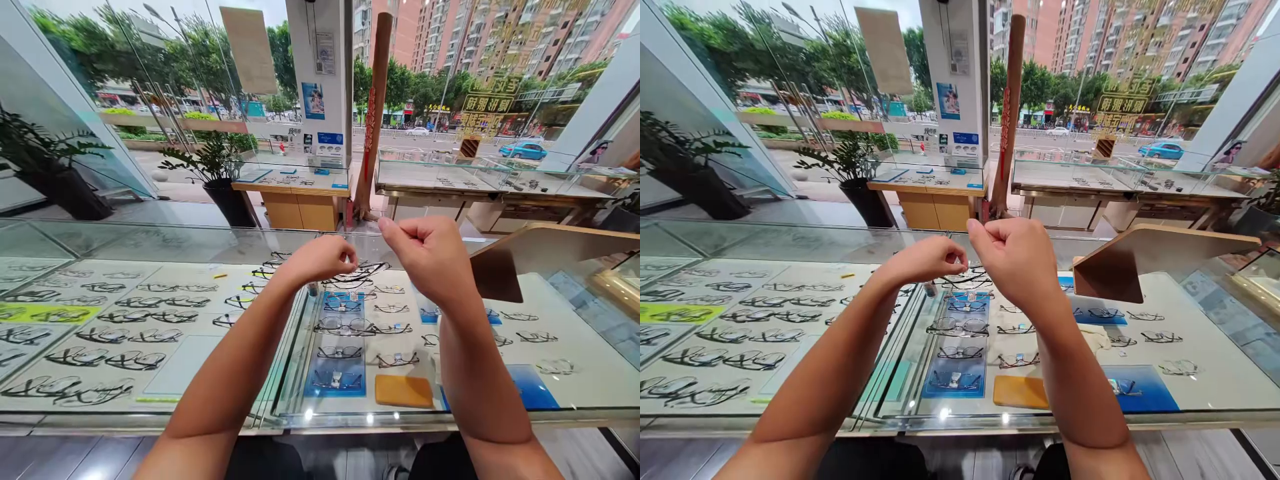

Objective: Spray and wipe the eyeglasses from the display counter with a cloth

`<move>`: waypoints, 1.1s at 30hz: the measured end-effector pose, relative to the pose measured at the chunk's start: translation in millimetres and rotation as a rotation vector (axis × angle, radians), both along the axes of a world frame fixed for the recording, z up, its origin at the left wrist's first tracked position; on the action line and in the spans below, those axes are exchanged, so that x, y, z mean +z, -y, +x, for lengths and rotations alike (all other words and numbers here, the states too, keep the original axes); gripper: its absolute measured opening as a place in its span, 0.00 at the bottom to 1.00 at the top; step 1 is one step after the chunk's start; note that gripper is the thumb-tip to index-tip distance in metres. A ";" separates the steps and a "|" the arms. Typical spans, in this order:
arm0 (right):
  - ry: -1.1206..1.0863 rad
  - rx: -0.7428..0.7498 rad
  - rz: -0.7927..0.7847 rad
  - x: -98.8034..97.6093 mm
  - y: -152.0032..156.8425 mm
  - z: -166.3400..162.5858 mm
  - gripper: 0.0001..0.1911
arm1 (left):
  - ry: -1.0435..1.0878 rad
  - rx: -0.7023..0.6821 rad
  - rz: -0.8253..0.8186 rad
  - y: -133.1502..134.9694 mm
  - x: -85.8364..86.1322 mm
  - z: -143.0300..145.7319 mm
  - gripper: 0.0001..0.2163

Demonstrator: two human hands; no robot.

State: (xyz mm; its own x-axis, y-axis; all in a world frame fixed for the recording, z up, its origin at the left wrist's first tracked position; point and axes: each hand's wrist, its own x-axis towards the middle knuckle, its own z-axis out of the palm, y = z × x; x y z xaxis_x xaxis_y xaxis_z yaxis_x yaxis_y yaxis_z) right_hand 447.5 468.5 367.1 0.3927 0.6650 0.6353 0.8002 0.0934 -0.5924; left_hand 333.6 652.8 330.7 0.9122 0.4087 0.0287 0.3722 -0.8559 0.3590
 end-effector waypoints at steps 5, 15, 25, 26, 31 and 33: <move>0.000 0.055 0.056 -0.1 -1.3 -0.7 0.31 | -0.253 -0.017 0.093 9.8 -21.0 20.7 0.08; 0.033 0.105 0.019 1.9 0.8 -2.1 0.32 | -0.514 -0.040 0.162 22.8 -53.4 40.5 0.05; 0.053 0.136 -0.005 1.5 0.3 -3.6 0.33 | -0.480 -0.024 0.167 24.6 -63.8 41.6 0.07; 0.051 0.142 -0.004 1.2 0.0 -3.8 0.33 | -0.450 -0.007 0.161 24.2 -66.3 41.4 0.08; 0.022 0.168 -0.004 1.2 -0.2 -4.3 0.34 | -0.411 0.020 0.114 17.3 -76.6 41.8 0.10; 0.012 0.209 -0.034 2.1 0.5 -4.7 0.36 | -0.305 0.020 0.066 13.2 -78.7 43.1 0.10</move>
State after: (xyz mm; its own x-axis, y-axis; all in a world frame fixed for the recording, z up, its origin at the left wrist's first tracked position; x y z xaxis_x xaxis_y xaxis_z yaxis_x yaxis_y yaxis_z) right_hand 442.8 468.0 369.2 0.2364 0.7522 0.6151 0.7727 0.2383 -0.5883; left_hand 376.7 639.5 252.0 0.8746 0.4331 -0.2180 0.4712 -0.8651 0.1720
